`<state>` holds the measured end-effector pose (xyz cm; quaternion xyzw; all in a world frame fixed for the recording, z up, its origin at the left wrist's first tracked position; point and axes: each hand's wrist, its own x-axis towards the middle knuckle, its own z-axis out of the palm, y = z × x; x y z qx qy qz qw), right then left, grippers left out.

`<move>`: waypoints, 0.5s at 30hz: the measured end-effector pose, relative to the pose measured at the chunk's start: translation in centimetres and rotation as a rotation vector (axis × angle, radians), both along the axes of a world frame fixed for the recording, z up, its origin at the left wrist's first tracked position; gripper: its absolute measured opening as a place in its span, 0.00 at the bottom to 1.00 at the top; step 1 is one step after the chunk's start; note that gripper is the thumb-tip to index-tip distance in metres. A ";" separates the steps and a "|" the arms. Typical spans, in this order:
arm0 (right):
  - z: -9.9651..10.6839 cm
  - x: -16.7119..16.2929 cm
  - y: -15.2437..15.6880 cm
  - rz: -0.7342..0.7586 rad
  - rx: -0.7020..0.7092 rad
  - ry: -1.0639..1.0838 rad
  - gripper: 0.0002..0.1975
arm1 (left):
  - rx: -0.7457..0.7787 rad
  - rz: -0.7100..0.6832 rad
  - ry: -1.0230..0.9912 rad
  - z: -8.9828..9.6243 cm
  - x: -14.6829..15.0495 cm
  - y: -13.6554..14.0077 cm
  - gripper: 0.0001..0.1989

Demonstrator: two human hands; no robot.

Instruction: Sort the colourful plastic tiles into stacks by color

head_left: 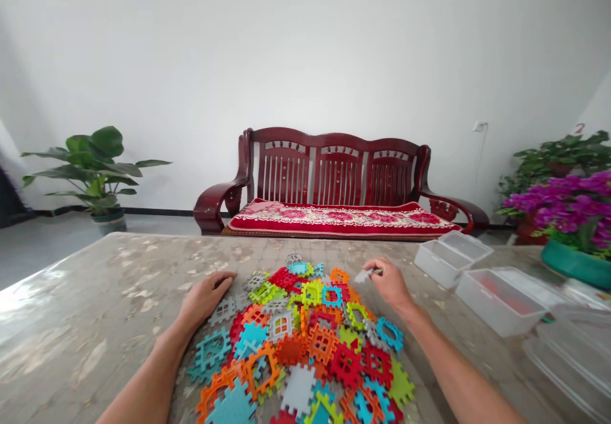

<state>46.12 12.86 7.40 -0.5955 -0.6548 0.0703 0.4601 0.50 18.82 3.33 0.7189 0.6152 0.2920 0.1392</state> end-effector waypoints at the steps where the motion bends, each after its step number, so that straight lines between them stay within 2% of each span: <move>1: -0.9 1.3 -0.4 -0.020 -0.033 0.021 0.15 | 0.000 0.005 0.008 0.0 0.0 0.1 0.22; 4: -3.7 4.1 -1.6 -0.050 -0.106 0.057 0.18 | 0.010 -0.001 0.023 -0.2 0.0 0.3 0.22; 7: -5.1 5.3 -2.3 -0.112 -0.128 0.106 0.20 | 0.023 -0.014 0.013 -0.4 -0.1 0.5 0.22; 11: -4.5 5.4 -3.1 -0.118 -0.198 0.168 0.22 | 0.020 -0.012 0.001 -0.7 -0.4 0.8 0.22; 15: -3.3 5.0 -3.9 -0.031 -0.249 0.035 0.16 | 0.011 -0.012 0.005 -0.9 -0.7 1.0 0.22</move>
